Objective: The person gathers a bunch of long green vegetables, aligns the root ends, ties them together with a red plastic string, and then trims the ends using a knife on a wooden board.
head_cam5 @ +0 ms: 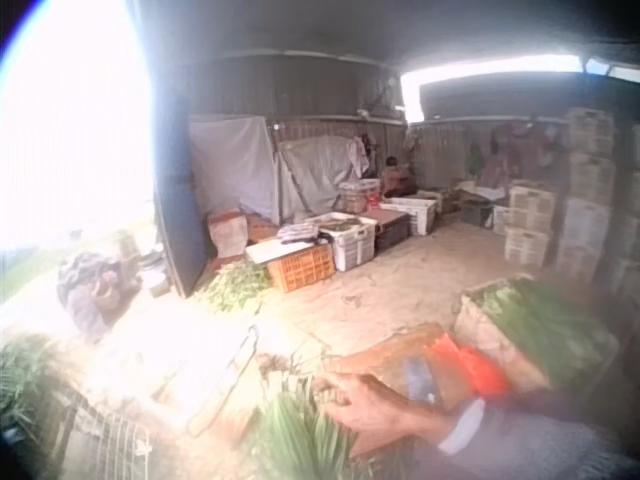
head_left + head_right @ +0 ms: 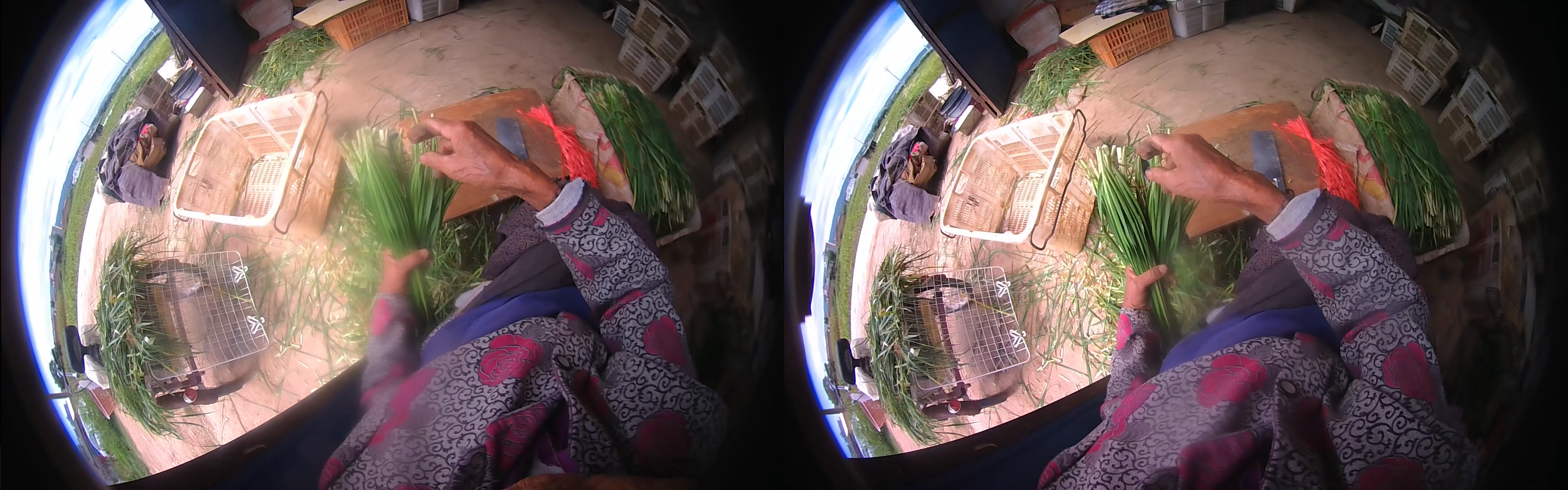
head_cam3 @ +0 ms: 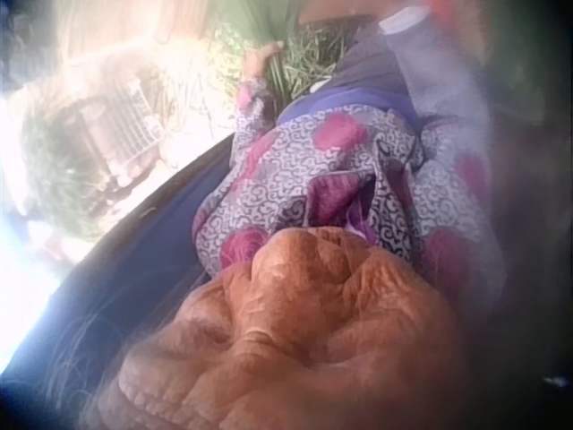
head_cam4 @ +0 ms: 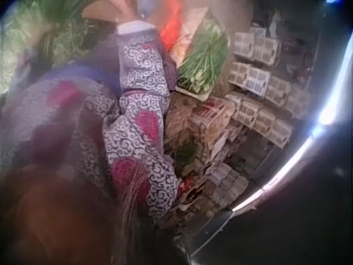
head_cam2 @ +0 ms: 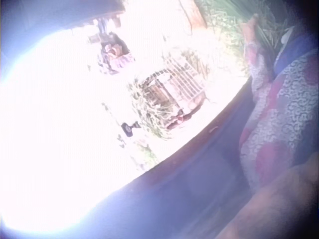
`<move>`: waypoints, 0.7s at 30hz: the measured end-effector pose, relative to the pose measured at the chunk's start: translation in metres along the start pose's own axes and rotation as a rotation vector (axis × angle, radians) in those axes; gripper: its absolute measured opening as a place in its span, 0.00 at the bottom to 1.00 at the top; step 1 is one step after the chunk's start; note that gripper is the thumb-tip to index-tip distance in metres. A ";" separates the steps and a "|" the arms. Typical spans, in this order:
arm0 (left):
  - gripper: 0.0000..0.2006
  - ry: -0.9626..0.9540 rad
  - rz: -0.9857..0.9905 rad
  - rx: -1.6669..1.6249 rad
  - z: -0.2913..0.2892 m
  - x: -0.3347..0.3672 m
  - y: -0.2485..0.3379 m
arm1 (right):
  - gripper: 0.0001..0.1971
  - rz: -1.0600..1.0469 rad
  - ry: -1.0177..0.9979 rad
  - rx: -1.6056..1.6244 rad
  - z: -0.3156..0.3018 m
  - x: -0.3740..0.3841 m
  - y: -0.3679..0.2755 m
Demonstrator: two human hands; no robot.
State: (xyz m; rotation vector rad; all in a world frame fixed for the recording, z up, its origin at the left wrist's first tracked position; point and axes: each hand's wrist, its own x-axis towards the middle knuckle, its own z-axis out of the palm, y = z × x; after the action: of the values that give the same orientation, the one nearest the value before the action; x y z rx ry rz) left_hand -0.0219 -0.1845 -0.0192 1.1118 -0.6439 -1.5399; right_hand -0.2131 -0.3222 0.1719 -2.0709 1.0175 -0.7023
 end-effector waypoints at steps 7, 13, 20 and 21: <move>0.19 -0.092 -0.078 -0.162 0.019 -0.012 -0.001 | 0.22 0.240 -0.289 -0.134 0.034 0.016 0.032; 0.19 -0.097 -0.032 -0.318 -0.001 -0.006 -0.015 | 0.09 0.368 -0.210 0.968 0.013 -0.008 0.024; 0.18 -0.131 -0.066 -0.210 -0.016 0.004 -0.020 | 0.11 -0.139 0.207 1.180 -0.092 0.012 -0.008; 0.18 -0.122 -0.062 -0.200 -0.019 0.004 -0.020 | 0.11 -0.089 0.136 0.915 -0.081 0.017 -0.007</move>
State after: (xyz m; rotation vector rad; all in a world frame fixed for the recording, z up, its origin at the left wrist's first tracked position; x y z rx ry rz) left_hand -0.0141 -0.1801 -0.0454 0.8993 -0.5275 -1.6959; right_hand -0.2588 -0.3623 0.2284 -1.2771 0.5057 -1.1085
